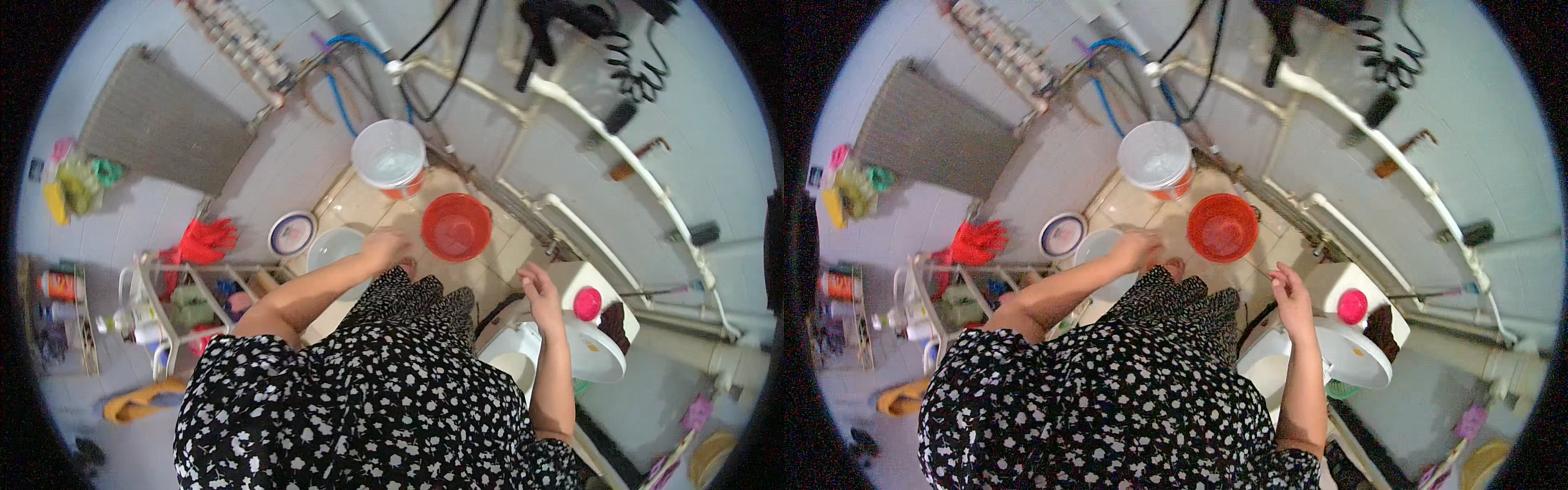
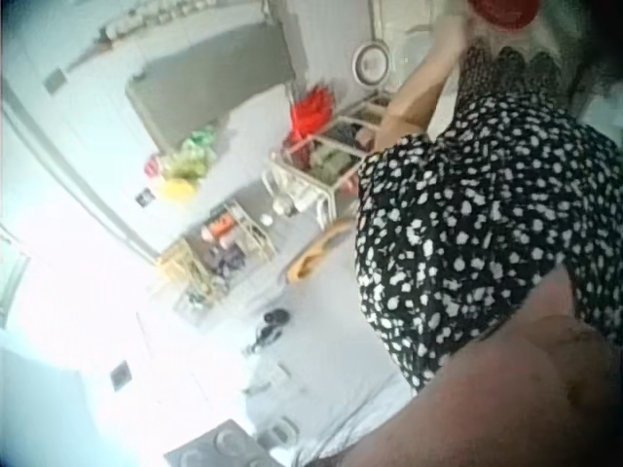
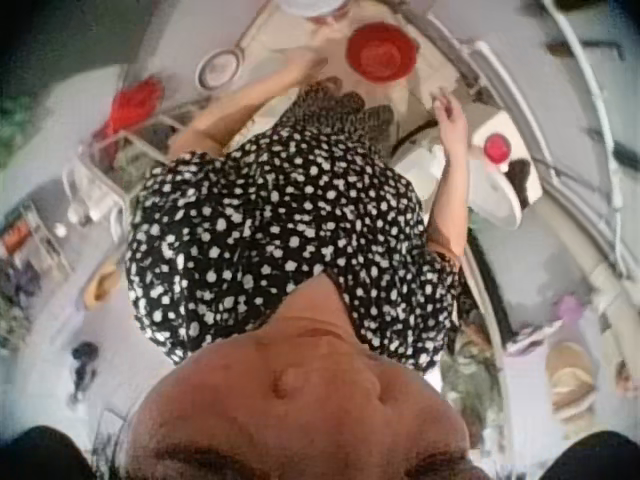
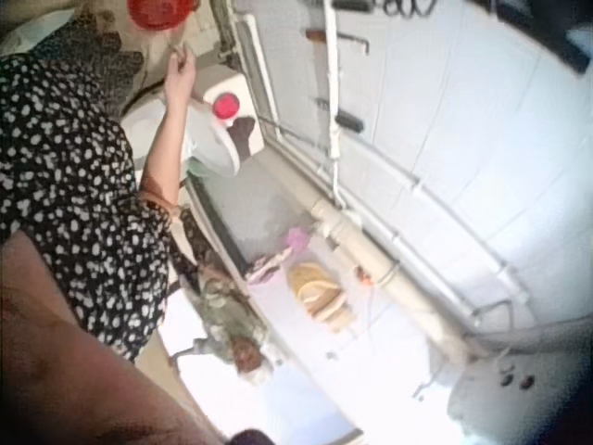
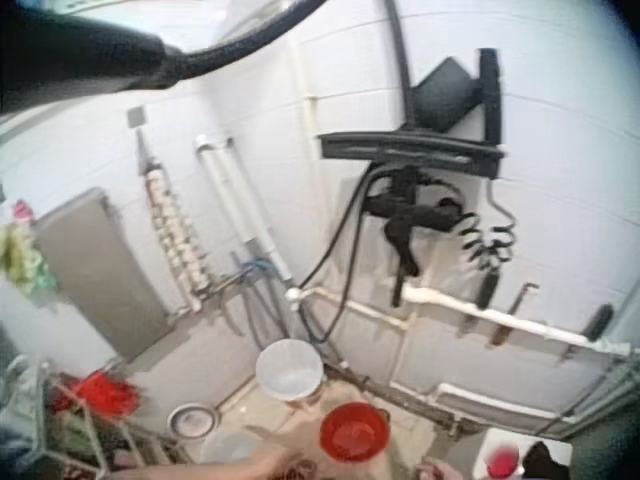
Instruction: The person cleans a bathroom by first using a handheld shower head to rinse the floor and toilet area. They then use a long-handled brush to scrub the floor and toilet bowl. The person moves several buckets and basins around the room, pours water from one bucket into the toilet, and handles a small basin with a cartoon face.
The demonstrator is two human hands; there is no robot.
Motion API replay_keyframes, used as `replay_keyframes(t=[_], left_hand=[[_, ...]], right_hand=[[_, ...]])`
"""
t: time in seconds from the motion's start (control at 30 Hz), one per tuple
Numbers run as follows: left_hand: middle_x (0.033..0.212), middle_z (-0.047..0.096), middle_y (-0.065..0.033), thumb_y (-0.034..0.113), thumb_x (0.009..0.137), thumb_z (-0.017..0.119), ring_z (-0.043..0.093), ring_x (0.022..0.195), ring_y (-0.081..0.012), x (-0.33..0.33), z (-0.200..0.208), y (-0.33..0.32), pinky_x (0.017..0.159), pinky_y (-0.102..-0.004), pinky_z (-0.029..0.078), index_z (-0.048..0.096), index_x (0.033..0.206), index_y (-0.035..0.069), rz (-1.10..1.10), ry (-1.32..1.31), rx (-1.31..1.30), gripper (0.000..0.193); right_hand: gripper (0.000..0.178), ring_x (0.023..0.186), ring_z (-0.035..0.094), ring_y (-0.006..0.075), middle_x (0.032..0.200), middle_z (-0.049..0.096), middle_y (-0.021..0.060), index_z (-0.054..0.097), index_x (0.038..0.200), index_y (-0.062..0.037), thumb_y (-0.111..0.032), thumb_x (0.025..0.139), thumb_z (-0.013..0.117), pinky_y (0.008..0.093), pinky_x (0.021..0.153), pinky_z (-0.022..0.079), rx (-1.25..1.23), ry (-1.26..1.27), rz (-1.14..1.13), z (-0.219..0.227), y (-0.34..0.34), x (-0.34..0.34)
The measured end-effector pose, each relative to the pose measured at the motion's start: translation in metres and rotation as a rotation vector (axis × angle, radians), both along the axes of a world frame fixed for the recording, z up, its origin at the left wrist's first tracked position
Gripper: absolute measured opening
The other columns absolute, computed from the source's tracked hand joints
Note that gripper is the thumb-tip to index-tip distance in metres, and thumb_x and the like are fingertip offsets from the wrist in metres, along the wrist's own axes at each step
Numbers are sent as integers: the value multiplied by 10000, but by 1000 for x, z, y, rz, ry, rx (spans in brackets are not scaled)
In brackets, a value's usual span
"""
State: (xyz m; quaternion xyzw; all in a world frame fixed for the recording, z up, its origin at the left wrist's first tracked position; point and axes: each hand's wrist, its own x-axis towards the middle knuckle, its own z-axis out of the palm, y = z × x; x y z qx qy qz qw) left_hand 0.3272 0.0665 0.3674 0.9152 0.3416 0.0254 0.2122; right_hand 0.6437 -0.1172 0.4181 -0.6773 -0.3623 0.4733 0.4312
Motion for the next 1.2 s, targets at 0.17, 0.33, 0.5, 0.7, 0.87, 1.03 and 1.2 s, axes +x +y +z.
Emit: replay_keyframes(t=[0.17, 0.33, 0.5, 0.7, 0.87, 1.03, 1.2], left_hand=[[874, 610, -152, 226, 809, 506, 588, 804, -337, -189, -29, -43, 701, -426, 471, 627, 848, 78, 498, 269, -70, 195], [974, 601, -152, 202, 824, 471, 579, 922, -328, -286, -68, -99, 786, -427, 462, 615, 989, 94, 826, 570, -348, 244], [1113, 527, -149, 218, 806, 498, 537, 1001, -317, -347, -122, -137, 845, -411, 437, 560, 1080, 111, 834, 432, -518, 301], [1145, 489, -132, 247, 823, 487, 514, 1031, -307, -402, -158, -147, 852, -408, 426, 517, 1123, 120, 746, 394, -575, 327], [1247, 449, -154, 290, 830, 489, 475, 1104, -313, -433, -206, -126, 909, -402, 396, 429, 1218, 73, 813, 542, -831, 449], [1280, 402, -226, 375, 847, 464, 451, 1132, -338, -436, -329, -122, 942, -414, 369, 273, 1303, -25, 797, 602, -799, 637], [1293, 353, -290, 457, 855, 451, 466, 1102, -359, -371, -355, -89, 934, -414, 379, 84, 1356, -71, 1246, 535, -929, 815]], right_hand=[[362, 977, 526, 146, 1069, 585, 107, 433, 1227, 0, -109, 887, 494, 261, 857, 400, -54, 104, 225, -16, 47, -66], [359, 988, 529, 165, 1048, 588, 107, 436, 1215, 14, -111, 884, 494, 279, 874, 395, -126, 70, 341, -31, 70, -136], [344, 900, 530, 138, 1004, 584, 91, 441, 1206, -1, -96, 878, 487, 254, 790, 420, -380, 236, 181, -73, 69, -220], [377, 866, 566, 178, 983, 570, 119, 417, 1192, 48, -72, 846, 504, 261, 725, 475, -573, 418, 100, -158, 45, -312], [403, 853, 573, 155, 1005, 576, 74, 417, 1225, -29, -145, 851, 516, 267, 726, 472, -680, 474, -7, -198, 47, -344], [410, 821, 569, 136, 993, 581, 76, 407, 1235, -24, -159, 860, 505, 253, 678, 467, -785, 414, -29, -266, 57, -332], [438, 831, 553, 175, 974, 558, 85, 391, 1234, -20, -193, 856, 530, 280, 708, 465, -764, 341, -199, -343, 86, -298]])
